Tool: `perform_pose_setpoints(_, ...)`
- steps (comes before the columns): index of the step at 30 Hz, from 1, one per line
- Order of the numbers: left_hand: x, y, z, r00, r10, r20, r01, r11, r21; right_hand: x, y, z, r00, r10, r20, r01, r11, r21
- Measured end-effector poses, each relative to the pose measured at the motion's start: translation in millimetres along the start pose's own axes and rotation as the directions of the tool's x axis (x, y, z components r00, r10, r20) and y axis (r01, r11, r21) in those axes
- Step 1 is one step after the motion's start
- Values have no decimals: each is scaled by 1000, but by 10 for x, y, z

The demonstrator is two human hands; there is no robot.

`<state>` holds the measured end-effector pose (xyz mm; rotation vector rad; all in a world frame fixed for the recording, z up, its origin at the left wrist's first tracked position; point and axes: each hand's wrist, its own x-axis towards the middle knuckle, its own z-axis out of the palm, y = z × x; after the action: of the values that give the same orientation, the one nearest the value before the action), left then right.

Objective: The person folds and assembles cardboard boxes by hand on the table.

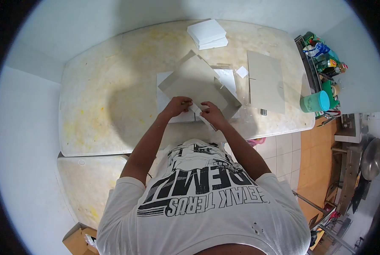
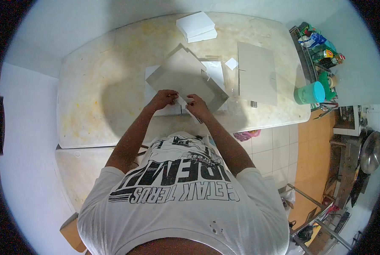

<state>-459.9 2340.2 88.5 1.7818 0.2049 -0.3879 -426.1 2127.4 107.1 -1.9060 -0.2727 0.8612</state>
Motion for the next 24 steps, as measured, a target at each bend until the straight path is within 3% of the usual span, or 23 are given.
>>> perform_pose_setpoints(4, 26, -73, -51, 1000, -1, 28, 5, 991, -130, 48, 114, 34, 997, -43, -62, 42, 999, -5)
perform_pose_setpoints(7, 23, -25, -73, 1000, 11, 20, -10, 999, -33, -1, 108, 67, 986, -89, -138, 99, 993, 67)
perform_pose_setpoints(10, 0, 20, -92, 992, 109, 65, -109, 994, -8, -12, 89, 53, 992, -71, -105, 83, 990, 114)
perform_pose_setpoints(13, -23, 63, -115, 871, 468, 152, -492, 827, 274, -37, 76, 50, 984, -74, -163, 86, 994, 68)
perform_pose_setpoints(22, -134, 414, 87, 787, 506, 353, -611, 557, 562, -57, 77, 3, 981, 1, -196, 8, 999, 44)
perform_pose_setpoints(24, -103, 435, 85, 798, 460, 389, -602, 584, 545, -55, 117, 20, 976, -53, -209, 77, 991, 106)
